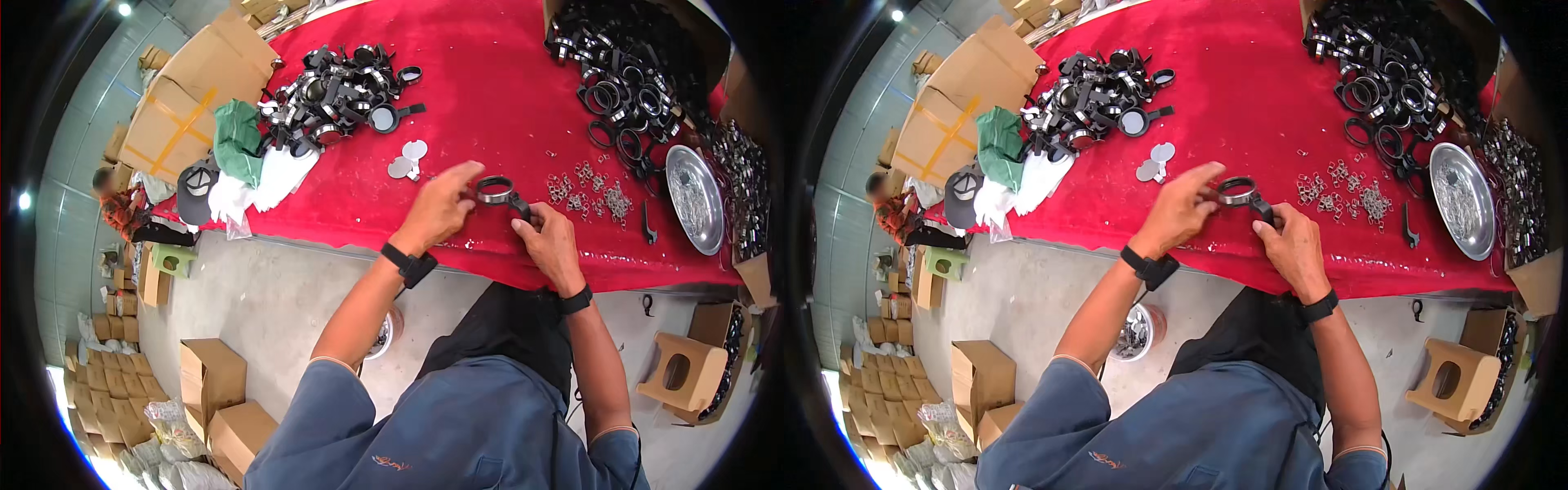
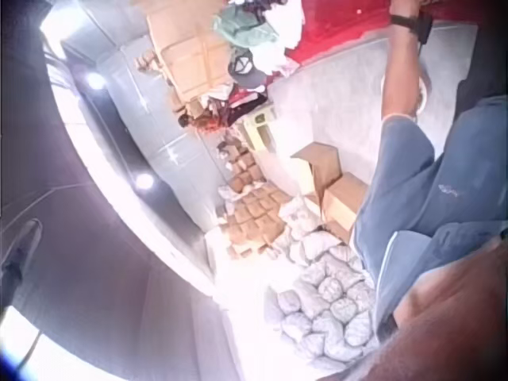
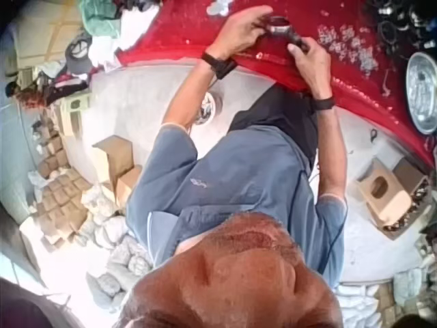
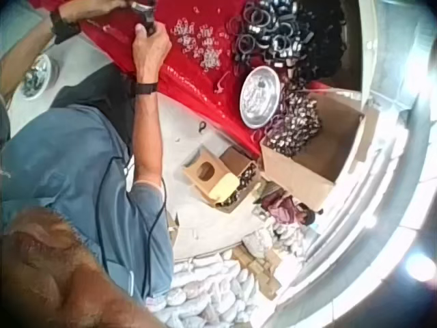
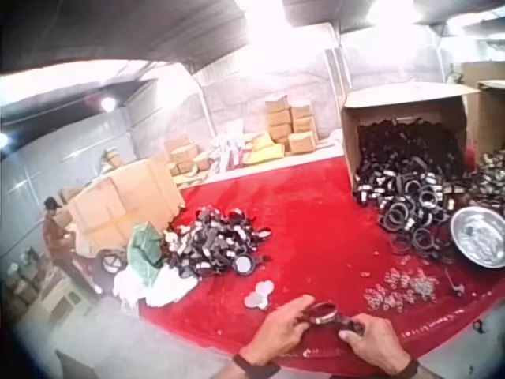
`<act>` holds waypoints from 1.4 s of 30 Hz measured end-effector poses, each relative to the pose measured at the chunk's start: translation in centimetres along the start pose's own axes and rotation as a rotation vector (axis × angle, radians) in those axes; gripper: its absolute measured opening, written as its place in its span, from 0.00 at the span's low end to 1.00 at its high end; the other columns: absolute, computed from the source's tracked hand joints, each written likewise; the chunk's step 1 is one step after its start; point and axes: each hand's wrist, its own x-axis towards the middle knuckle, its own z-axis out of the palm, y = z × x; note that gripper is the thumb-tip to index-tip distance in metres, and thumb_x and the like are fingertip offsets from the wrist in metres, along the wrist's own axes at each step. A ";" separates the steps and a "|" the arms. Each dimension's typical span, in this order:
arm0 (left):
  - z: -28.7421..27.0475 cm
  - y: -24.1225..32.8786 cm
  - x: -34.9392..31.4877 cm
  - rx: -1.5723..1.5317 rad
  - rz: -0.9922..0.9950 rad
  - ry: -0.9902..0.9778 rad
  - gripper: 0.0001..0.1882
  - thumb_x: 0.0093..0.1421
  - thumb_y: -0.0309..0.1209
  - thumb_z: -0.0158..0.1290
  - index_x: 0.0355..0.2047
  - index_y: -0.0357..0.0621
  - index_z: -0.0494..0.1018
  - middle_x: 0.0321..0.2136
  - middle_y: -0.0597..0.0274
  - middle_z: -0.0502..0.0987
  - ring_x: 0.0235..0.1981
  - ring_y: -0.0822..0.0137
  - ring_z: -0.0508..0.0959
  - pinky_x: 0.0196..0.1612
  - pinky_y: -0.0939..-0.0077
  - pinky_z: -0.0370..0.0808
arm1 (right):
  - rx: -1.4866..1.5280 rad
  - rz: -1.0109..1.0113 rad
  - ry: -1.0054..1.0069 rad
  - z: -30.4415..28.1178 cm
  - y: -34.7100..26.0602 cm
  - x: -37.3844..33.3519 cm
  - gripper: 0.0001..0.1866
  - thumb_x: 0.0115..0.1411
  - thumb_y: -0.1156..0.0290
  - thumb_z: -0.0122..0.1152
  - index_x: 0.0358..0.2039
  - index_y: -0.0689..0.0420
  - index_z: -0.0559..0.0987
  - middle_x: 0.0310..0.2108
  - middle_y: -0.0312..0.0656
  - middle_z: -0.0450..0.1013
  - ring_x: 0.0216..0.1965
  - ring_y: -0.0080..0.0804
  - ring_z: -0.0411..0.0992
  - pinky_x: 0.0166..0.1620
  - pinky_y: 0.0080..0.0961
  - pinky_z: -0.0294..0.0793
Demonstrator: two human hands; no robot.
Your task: Manually assembling plastic and metal circular components at a manufacturing workstation.
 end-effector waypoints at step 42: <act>1.4 4.6 4.4 -0.522 -0.241 -0.306 0.16 0.70 0.25 0.66 0.56 0.35 0.82 0.43 0.59 0.88 0.40 0.73 0.87 0.43 0.77 0.86 | 0.274 -0.291 0.267 0.1 -1.6 -1.4 0.16 0.65 0.79 0.74 0.53 0.62 0.88 0.48 0.49 0.84 0.43 0.40 0.86 0.45 0.36 0.86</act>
